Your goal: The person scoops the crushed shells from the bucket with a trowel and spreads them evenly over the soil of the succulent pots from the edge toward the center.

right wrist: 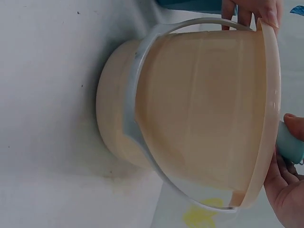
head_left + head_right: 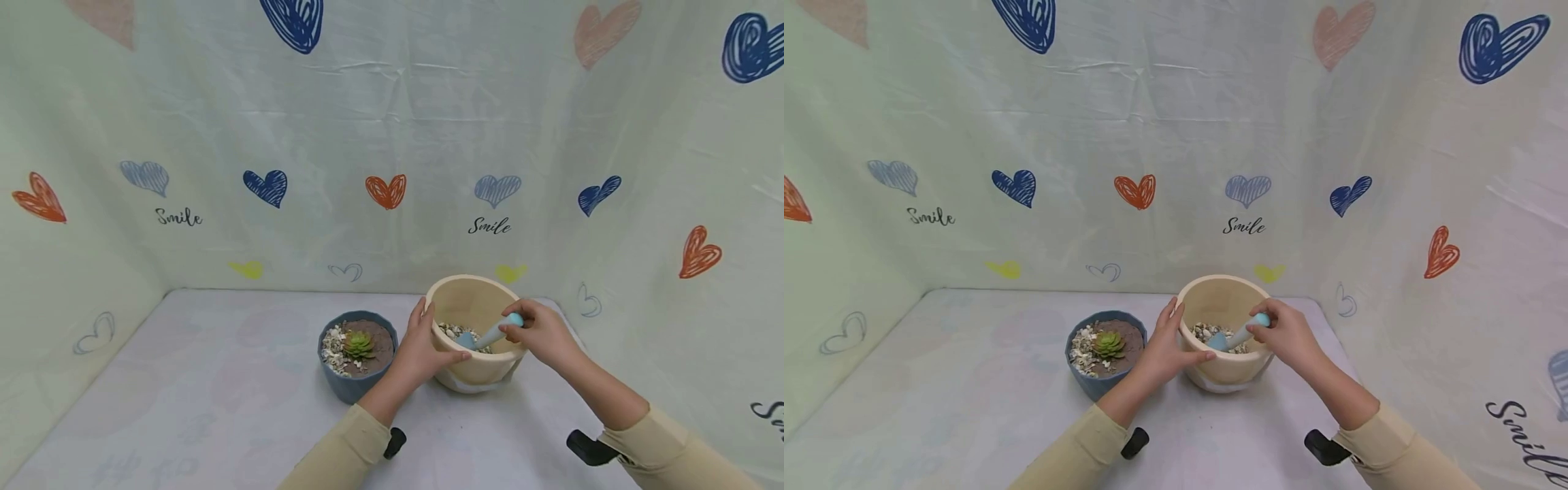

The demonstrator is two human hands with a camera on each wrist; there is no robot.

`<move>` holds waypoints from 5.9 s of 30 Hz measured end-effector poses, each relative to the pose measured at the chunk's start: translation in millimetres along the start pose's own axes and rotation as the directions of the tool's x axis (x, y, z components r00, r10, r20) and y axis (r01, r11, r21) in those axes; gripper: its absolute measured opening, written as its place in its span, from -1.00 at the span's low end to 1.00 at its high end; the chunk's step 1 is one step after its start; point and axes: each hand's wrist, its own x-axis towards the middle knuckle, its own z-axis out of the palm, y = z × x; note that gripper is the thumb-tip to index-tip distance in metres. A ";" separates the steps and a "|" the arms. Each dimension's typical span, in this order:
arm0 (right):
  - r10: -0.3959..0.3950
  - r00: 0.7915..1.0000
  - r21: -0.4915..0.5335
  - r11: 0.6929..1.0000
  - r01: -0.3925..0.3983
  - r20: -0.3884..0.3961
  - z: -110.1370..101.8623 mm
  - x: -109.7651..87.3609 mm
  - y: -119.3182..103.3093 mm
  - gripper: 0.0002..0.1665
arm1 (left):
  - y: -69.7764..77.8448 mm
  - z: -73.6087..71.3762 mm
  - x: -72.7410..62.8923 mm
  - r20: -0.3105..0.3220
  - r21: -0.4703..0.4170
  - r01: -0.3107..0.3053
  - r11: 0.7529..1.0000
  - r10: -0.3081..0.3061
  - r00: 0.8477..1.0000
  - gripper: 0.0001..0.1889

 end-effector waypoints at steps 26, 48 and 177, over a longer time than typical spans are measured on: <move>0.094 0.995 0.208 0.974 -0.084 -0.042 -24.1 -16.3 13.3 -0.58 | -0.5 -1.4 -1.0 0.002 -0.011 -0.014 1.000 0.014 1.000 0.19; 0.111 0.990 0.229 0.969 -0.089 -0.085 -40.5 -21.5 16.7 -0.49 | -1.7 -7.8 -5.3 -0.005 -0.073 -0.009 0.997 0.009 1.000 0.00; 0.010 1.000 0.439 0.898 0.002 -0.027 102.5 38.7 -107.6 -0.62 | -142.3 -172.3 -10.4 0.467 -0.317 -0.024 0.948 0.178 0.866 0.20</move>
